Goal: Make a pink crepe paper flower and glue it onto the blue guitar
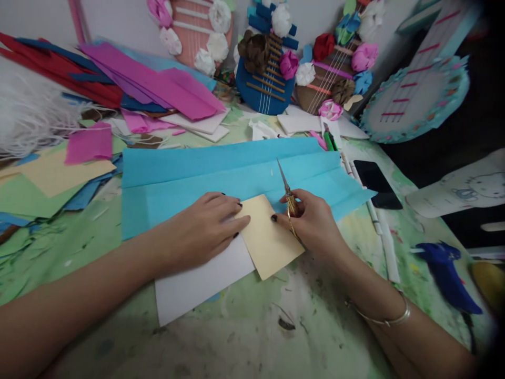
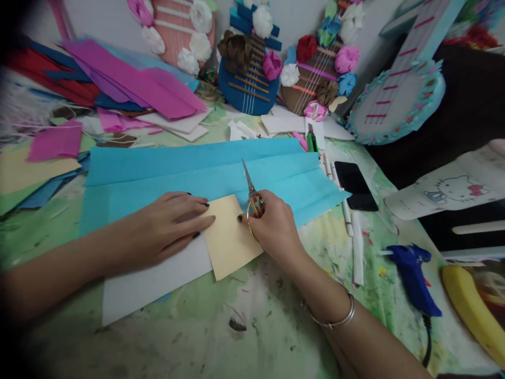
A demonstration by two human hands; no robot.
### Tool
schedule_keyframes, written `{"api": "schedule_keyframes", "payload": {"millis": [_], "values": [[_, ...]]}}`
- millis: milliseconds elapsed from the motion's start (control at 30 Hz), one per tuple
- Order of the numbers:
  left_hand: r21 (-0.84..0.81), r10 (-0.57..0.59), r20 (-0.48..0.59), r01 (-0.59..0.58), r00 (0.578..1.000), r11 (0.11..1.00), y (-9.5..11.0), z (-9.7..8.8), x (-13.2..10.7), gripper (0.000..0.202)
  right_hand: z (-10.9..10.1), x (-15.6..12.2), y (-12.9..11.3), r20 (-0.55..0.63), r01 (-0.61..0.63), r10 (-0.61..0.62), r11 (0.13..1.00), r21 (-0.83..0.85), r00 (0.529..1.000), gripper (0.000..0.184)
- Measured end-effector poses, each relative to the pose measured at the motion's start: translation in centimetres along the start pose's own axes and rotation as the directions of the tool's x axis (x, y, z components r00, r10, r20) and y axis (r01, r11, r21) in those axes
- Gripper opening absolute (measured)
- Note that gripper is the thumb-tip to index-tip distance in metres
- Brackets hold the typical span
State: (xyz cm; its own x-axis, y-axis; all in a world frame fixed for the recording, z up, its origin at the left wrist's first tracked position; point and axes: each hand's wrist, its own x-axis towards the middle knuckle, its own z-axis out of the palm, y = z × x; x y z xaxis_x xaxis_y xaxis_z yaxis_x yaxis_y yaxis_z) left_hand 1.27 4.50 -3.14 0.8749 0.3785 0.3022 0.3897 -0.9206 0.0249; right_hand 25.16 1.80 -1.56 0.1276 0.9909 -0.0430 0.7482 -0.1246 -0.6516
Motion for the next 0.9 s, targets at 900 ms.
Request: {"api": "schedule_keyframes", "payload": {"millis": [900], "values": [[-0.017,0.146,0.037,-0.145,0.989,0.989,5.1,-0.4,1.5,0.047,-0.7,0.5,-0.4,0.043,0.125,-0.119,0.972,-0.2,0.992,0.019]]}}
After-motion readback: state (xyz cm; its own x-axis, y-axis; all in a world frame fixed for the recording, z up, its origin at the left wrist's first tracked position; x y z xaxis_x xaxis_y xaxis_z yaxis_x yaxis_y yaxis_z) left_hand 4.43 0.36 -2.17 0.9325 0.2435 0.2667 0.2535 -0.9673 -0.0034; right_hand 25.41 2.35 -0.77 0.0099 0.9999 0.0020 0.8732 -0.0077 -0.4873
